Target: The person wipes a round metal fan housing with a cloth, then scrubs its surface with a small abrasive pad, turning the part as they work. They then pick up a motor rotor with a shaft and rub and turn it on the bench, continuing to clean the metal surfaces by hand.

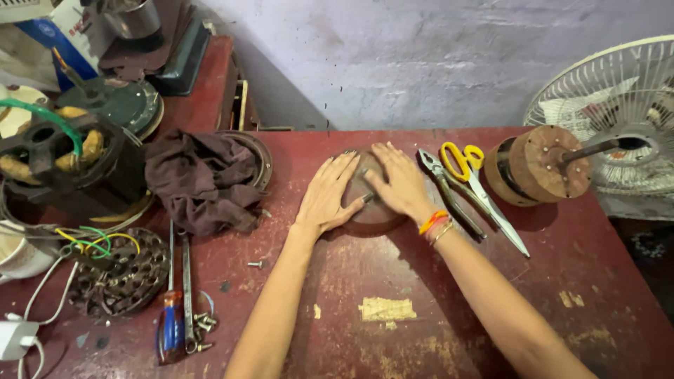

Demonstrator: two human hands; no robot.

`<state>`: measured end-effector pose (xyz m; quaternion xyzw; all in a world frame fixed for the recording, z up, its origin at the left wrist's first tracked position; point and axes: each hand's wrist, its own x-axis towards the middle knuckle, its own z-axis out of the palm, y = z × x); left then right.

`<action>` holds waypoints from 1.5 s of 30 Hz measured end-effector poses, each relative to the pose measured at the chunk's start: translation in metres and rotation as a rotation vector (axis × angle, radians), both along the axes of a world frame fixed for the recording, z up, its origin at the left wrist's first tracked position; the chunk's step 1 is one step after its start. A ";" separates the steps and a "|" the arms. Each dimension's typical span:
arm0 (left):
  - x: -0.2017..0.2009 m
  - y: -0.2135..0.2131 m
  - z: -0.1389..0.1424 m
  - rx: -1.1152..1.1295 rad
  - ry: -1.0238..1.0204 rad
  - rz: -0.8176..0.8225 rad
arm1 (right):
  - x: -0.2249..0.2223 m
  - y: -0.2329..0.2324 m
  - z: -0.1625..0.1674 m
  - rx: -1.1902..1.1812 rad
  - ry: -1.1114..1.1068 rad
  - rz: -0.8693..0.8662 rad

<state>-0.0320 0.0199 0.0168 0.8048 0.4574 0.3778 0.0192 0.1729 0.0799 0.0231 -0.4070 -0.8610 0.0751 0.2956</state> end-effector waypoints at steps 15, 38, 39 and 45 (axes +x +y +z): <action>-0.003 0.001 -0.001 -0.053 -0.086 -0.012 | 0.013 -0.027 0.002 -0.038 0.316 0.129; -0.002 -0.002 0.002 -0.035 -0.165 -0.005 | 0.015 -0.033 -0.003 0.147 0.338 0.130; -0.002 -0.003 0.002 -0.040 -0.165 -0.001 | 0.015 -0.033 -0.003 0.170 0.301 0.212; -0.004 -0.003 0.002 -0.058 -0.177 0.006 | 0.009 -0.038 -0.002 -0.019 0.502 -0.093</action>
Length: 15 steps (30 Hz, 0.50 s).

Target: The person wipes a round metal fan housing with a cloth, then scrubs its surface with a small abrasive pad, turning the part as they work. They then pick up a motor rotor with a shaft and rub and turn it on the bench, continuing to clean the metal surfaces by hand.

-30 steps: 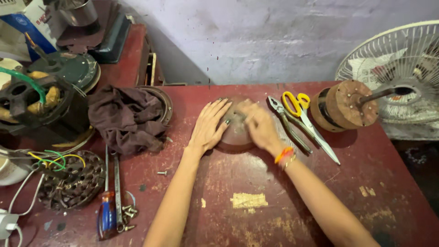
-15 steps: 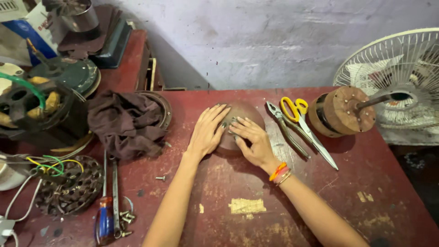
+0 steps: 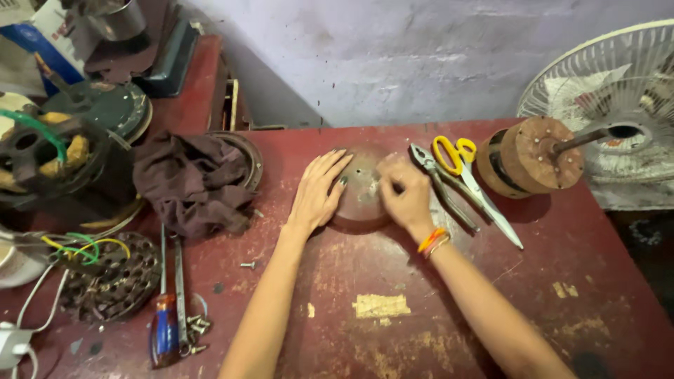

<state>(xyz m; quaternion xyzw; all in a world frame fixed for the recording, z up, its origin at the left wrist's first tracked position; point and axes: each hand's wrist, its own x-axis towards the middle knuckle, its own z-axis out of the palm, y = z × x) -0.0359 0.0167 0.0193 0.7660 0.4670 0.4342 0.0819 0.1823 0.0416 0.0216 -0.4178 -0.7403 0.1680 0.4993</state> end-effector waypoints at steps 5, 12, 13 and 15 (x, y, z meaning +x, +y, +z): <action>-0.001 0.000 0.000 0.003 -0.006 -0.001 | -0.003 -0.003 0.006 0.202 -0.084 0.176; 0.000 0.000 0.000 0.012 -0.024 -0.003 | 0.002 -0.010 0.012 0.288 -0.178 0.326; 0.000 0.000 0.000 0.007 -0.019 0.000 | 0.003 -0.014 0.013 0.238 -0.111 0.304; 0.000 0.000 0.000 -0.002 -0.017 0.009 | 0.003 -0.015 0.018 0.145 0.029 0.256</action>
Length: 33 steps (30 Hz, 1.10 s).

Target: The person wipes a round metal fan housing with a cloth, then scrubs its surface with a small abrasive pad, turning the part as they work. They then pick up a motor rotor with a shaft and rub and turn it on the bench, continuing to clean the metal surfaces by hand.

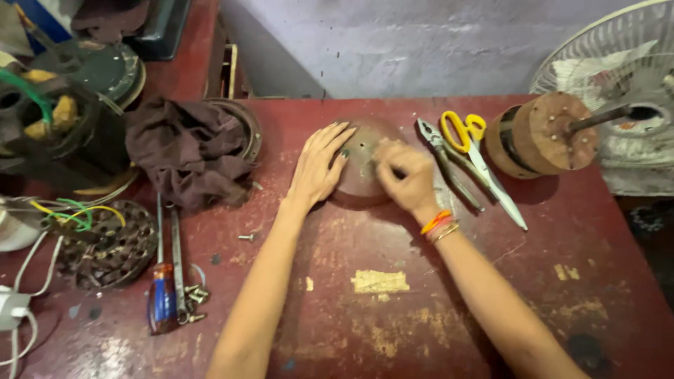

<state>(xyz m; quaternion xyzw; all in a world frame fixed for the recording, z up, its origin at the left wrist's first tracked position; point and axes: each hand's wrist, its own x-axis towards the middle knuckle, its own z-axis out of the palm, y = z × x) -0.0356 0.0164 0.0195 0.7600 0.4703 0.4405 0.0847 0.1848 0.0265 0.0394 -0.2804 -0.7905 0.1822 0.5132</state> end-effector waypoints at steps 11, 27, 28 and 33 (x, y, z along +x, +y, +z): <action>-0.002 0.000 0.002 -0.005 -0.003 -0.011 | 0.001 -0.004 0.010 0.238 -0.207 -0.145; -0.003 -0.004 0.008 -0.031 0.003 0.004 | -0.009 -0.001 -0.001 0.017 -0.037 -0.204; -0.003 -0.004 0.008 -0.029 -0.004 0.008 | -0.009 -0.001 -0.002 0.033 -0.062 -0.238; -0.003 -0.005 0.010 -0.016 -0.001 0.009 | -0.005 -0.001 -0.005 0.189 -0.230 -0.063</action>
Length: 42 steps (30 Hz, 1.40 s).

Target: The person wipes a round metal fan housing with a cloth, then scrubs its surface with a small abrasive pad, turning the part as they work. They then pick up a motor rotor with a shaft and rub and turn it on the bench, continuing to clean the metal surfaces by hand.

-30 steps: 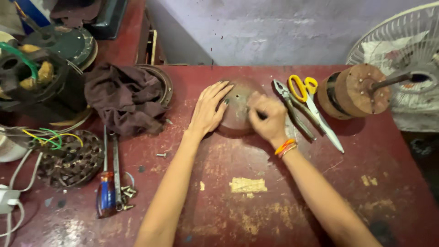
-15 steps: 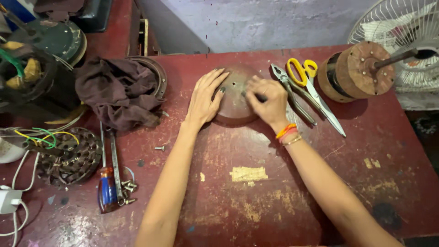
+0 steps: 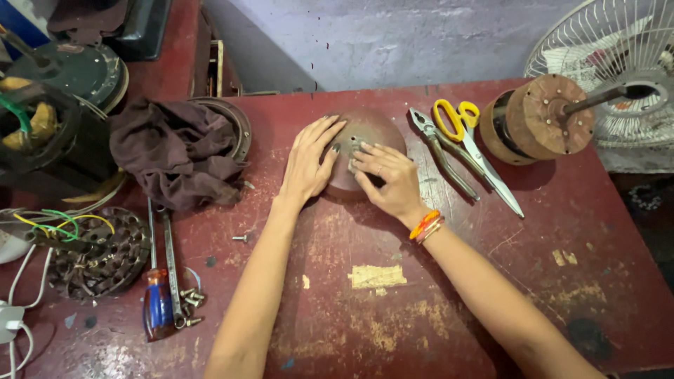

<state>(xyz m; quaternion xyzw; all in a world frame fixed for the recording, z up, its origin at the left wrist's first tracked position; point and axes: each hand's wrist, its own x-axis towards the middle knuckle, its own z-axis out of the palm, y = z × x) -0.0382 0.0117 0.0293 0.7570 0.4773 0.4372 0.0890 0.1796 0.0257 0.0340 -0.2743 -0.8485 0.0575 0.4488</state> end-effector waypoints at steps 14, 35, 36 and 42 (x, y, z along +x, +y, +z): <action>0.001 -0.001 0.000 -0.008 0.011 0.002 | 0.009 0.020 -0.006 -0.258 -0.068 -0.159; 0.002 0.000 -0.004 -0.003 0.003 0.007 | -0.017 0.055 -0.001 -0.289 -0.137 -0.136; 0.001 0.000 -0.004 -0.001 0.006 0.007 | -0.019 0.056 0.002 -0.284 -0.147 -0.167; 0.002 0.001 -0.006 0.012 0.004 0.011 | 0.000 -0.015 -0.003 -0.089 -0.239 -0.205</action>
